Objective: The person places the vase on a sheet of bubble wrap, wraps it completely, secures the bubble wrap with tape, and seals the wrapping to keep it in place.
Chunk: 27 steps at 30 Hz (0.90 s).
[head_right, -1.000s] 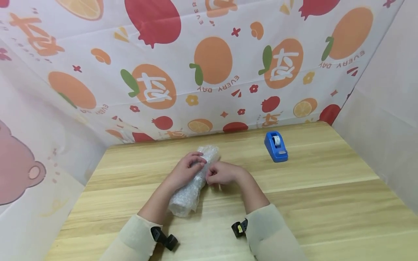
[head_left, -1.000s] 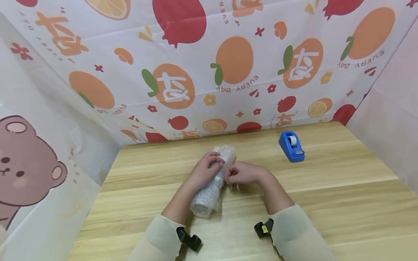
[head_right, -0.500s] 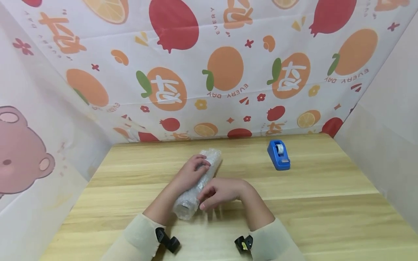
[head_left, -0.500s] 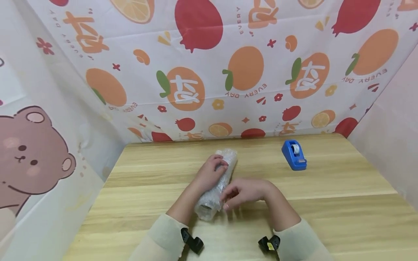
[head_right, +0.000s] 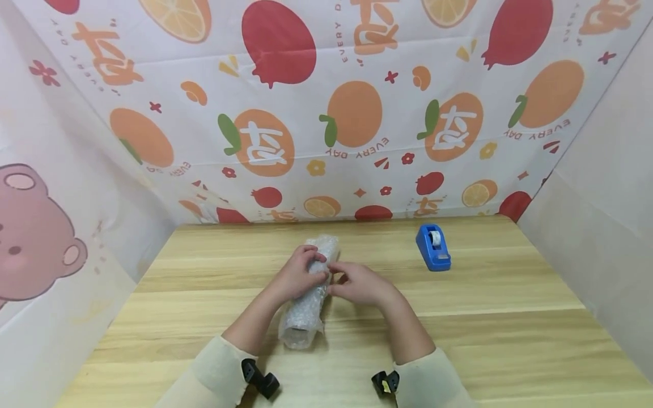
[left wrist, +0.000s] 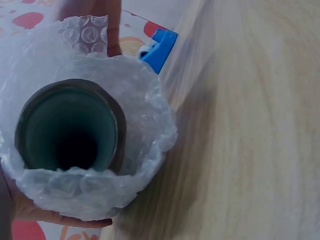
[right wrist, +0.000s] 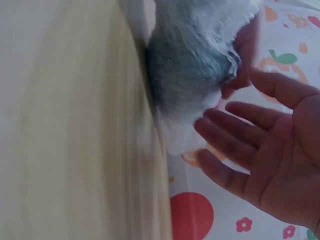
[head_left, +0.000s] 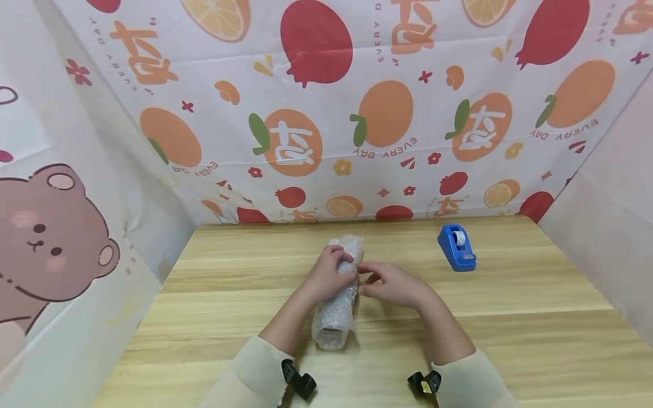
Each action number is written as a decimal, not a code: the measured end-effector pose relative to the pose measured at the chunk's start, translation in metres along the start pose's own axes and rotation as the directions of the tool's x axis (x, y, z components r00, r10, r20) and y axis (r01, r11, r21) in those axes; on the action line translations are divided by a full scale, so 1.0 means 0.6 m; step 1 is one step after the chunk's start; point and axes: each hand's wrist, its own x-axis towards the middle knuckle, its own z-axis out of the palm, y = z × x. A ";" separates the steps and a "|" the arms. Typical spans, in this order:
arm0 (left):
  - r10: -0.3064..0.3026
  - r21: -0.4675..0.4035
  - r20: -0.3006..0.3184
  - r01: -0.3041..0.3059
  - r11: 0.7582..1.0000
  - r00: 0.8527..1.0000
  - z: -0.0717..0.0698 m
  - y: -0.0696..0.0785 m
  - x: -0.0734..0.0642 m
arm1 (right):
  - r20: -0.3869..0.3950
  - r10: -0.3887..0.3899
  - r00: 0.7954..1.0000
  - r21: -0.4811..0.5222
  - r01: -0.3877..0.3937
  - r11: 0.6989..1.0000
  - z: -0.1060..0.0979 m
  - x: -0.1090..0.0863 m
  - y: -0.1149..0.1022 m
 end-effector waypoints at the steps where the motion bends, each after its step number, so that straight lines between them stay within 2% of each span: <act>1: -0.001 -0.001 0.004 0.001 1.000 1.000 0.000 0.000 0.000 | 0.027 0.000 1.000 -0.004 0.001 1.000 0.001 0.001 0.000; 4: 0.012 -0.004 0.027 -0.012 1.000 1.000 -0.002 0.002 -0.001 | 0.070 0.005 0.998 -0.007 -0.004 1.000 0.001 0.003 -0.001; 8: 0.017 0.011 0.080 -0.018 1.000 0.997 -0.009 0.004 -0.005 | 0.060 0.040 0.997 -0.007 -0.040 0.999 -0.007 0.001 0.000; 11: 0.020 0.013 0.113 -0.022 1.000 0.993 -0.021 0.002 -0.009 | 0.026 0.061 0.998 -0.002 -0.061 0.998 -0.015 -0.002 0.003; 14: 0.019 -0.007 0.111 -0.018 1.000 0.994 -0.043 -0.001 -0.013 | -0.038 0.063 0.997 -0.008 -0.063 0.998 -0.028 -0.004 0.007; 18: -0.042 -0.037 0.097 0.045 0.998 0.994 -0.076 -0.014 -0.021 | -0.119 0.081 0.990 -0.021 -0.084 0.996 -0.044 -0.007 0.011; 21: -0.134 -0.100 0.165 0.152 0.983 0.977 -0.089 -0.030 -0.027 | -0.145 0.095 0.985 -0.020 -0.099 0.995 -0.054 -0.010 0.014; 25: -0.188 -0.207 0.266 0.246 0.947 0.946 -0.080 -0.045 -0.024 | -0.147 0.096 0.984 -0.013 -0.099 0.995 -0.061 -0.013 0.019; 27: -0.180 -0.247 0.276 0.251 0.936 0.944 -0.068 -0.049 -0.019 | -0.145 0.093 0.985 -0.004 -0.094 0.996 -0.061 -0.011 0.022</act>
